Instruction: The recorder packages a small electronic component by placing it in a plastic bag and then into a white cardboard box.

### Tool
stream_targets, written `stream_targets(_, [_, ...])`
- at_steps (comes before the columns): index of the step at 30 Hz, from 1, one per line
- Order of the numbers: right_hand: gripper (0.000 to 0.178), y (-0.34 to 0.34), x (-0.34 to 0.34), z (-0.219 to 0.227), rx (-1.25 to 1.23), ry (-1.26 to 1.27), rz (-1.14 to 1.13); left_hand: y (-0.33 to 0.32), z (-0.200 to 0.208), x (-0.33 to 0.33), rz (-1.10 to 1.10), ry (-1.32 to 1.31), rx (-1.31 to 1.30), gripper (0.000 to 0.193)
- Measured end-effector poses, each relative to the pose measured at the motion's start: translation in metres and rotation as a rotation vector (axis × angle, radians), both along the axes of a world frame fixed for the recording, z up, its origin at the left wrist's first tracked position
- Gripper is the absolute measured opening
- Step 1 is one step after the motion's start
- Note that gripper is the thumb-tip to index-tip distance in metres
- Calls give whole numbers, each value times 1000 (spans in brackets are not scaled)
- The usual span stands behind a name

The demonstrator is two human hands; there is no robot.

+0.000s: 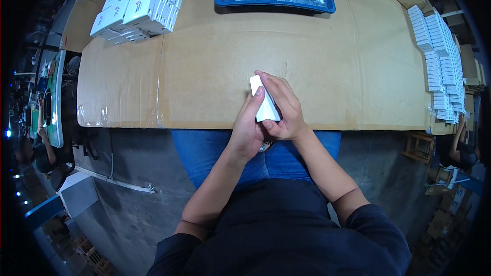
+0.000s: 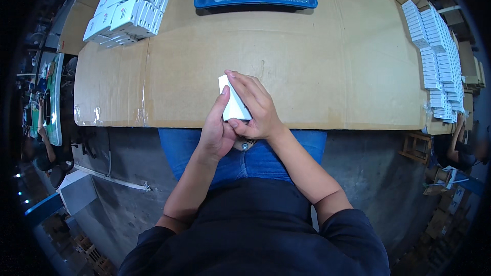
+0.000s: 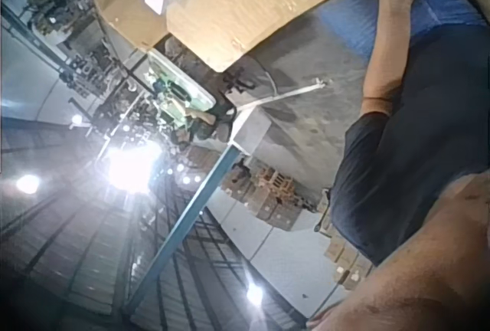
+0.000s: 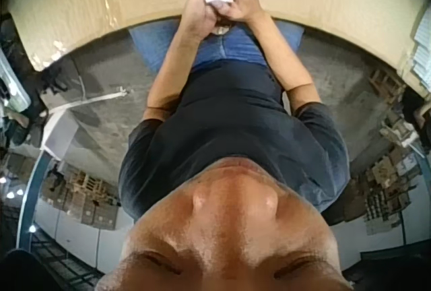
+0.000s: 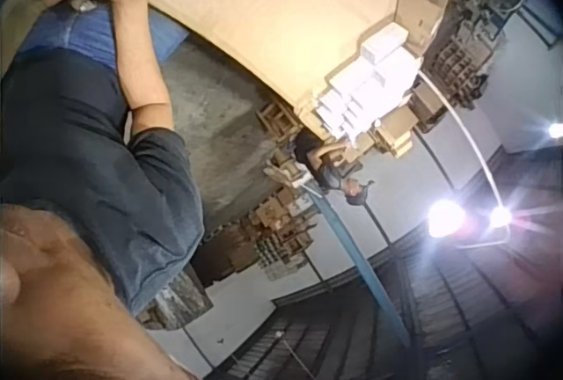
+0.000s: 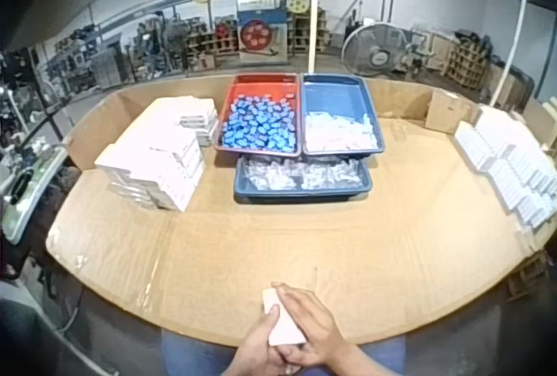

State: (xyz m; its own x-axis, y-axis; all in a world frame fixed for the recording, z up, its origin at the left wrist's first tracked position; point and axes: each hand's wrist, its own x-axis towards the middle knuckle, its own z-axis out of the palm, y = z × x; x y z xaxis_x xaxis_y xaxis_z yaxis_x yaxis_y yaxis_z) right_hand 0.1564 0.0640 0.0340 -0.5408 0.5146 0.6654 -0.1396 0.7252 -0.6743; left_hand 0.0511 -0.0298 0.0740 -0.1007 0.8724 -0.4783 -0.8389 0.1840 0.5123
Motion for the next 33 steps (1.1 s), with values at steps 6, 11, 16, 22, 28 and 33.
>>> stream_targets(6, [78,3,0,-6,-6,-37,34,5,2,4,48,14,-11,47])
stream_targets(11, [77,-2,-3,-8,-19,-34,-6,6,5,5,45,88,-75,56])
stream_targets(16, [80,-1,-5,-14,-7,0,-66,12,4,10,11,159,-114,61])
stream_targets(22, [80,1,-8,-11,28,18,-80,15,2,10,32,192,-79,60])
stream_targets(28, [80,-1,-9,-10,5,32,-79,14,4,9,13,212,-103,61])
stream_targets(33, [79,-2,-6,-8,-10,25,-62,13,5,11,9,213,-81,61])
